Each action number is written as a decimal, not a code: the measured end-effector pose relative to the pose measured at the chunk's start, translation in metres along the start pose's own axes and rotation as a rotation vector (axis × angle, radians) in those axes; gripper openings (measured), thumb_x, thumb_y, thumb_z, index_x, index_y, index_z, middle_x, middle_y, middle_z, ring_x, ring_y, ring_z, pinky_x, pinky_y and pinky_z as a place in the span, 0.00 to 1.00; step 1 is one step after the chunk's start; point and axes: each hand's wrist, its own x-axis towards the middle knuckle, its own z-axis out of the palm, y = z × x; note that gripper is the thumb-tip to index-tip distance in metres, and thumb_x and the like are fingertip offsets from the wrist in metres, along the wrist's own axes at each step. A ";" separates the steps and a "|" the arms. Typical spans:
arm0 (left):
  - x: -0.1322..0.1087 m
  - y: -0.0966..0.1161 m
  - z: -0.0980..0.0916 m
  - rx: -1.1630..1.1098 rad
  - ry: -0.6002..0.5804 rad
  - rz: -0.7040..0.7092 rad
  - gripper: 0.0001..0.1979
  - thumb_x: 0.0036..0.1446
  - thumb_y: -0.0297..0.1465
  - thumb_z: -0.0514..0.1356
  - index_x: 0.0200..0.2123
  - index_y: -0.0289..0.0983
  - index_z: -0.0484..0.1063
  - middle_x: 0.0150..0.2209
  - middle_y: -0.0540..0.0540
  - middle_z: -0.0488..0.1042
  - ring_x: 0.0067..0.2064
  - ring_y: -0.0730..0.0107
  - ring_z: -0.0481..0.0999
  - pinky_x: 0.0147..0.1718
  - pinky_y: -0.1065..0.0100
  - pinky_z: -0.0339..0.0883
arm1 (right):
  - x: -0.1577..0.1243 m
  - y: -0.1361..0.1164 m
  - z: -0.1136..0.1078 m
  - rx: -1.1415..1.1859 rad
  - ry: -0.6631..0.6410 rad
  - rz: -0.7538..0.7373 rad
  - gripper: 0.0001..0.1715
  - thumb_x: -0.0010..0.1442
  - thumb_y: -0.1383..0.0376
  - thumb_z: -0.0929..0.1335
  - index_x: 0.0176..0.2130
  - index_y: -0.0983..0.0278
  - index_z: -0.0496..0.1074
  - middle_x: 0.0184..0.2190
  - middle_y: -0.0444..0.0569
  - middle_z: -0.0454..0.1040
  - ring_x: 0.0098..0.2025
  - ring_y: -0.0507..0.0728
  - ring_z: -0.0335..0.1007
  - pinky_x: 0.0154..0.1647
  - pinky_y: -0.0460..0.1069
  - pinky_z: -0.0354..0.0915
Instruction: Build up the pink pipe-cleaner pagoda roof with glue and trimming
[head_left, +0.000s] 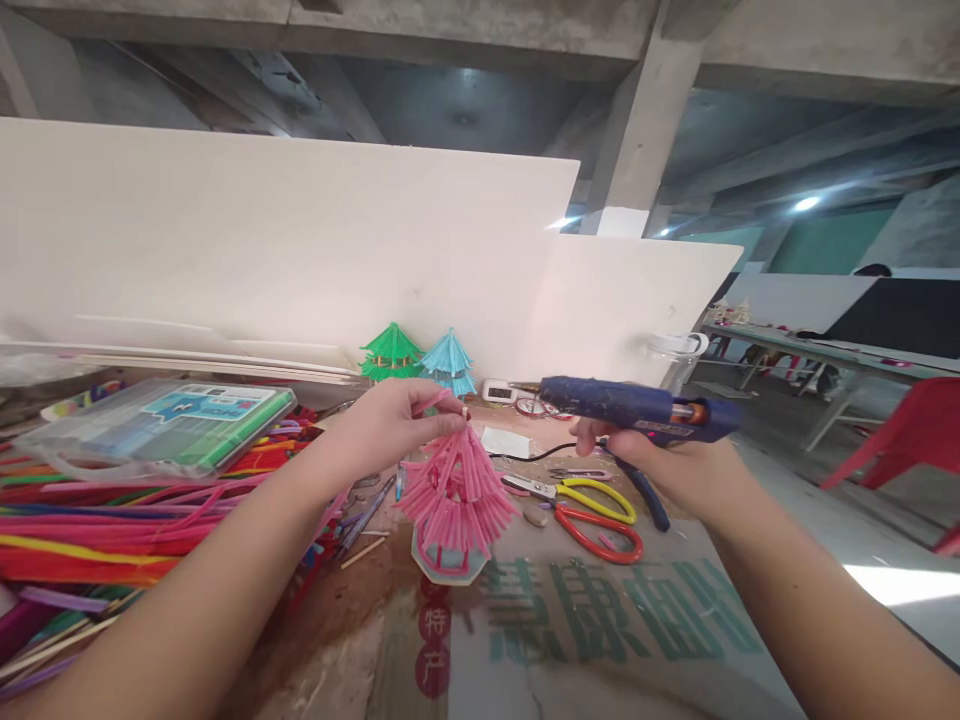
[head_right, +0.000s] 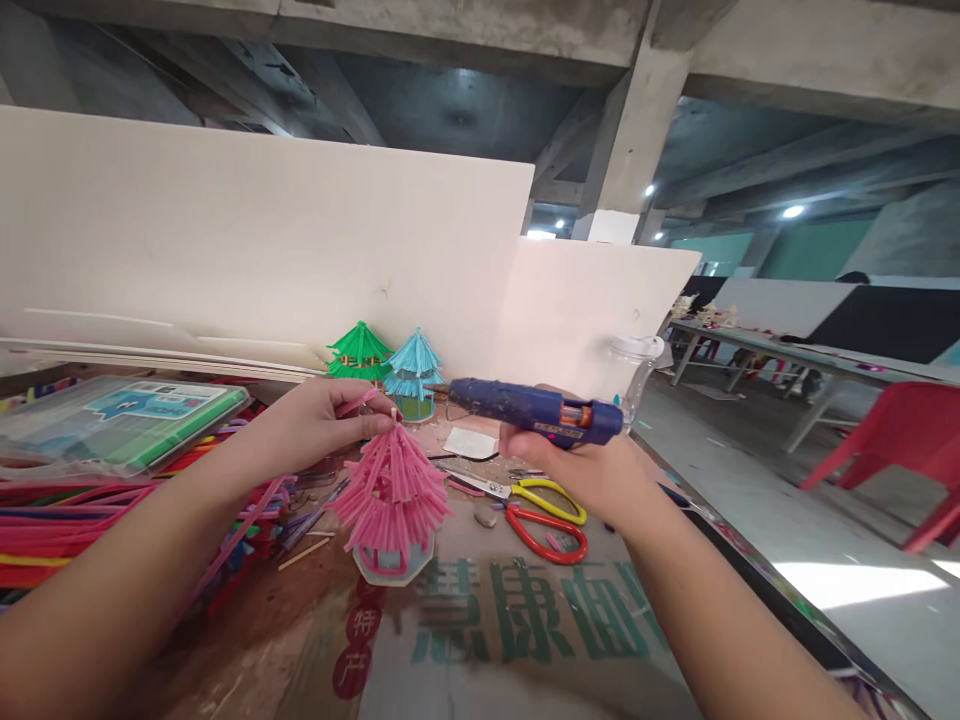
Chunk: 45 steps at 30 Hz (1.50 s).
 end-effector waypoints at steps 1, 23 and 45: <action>0.000 0.001 0.000 -0.002 0.005 0.010 0.16 0.53 0.44 0.56 0.32 0.37 0.75 0.30 0.51 0.73 0.30 0.70 0.69 0.28 0.72 0.59 | 0.000 -0.001 0.002 0.025 -0.037 -0.004 0.18 0.52 0.49 0.67 0.27 0.60 0.72 0.26 0.48 0.77 0.31 0.59 0.73 0.35 0.52 0.70; -0.003 0.013 0.001 0.063 -0.007 -0.005 0.15 0.55 0.42 0.54 0.29 0.37 0.72 0.21 0.54 0.63 0.22 0.75 0.60 0.22 0.74 0.51 | -0.003 -0.006 0.028 -0.001 0.057 0.035 0.16 0.45 0.55 0.72 0.33 0.61 0.73 0.24 0.44 0.74 0.25 0.53 0.70 0.27 0.46 0.68; -0.003 0.012 0.000 0.029 -0.018 -0.030 0.15 0.55 0.43 0.55 0.28 0.38 0.71 0.17 0.56 0.60 0.19 0.77 0.57 0.20 0.72 0.49 | -0.006 -0.006 0.026 -0.059 -0.005 -0.041 0.14 0.49 0.58 0.72 0.37 0.59 0.74 0.27 0.44 0.77 0.30 0.54 0.73 0.30 0.46 0.69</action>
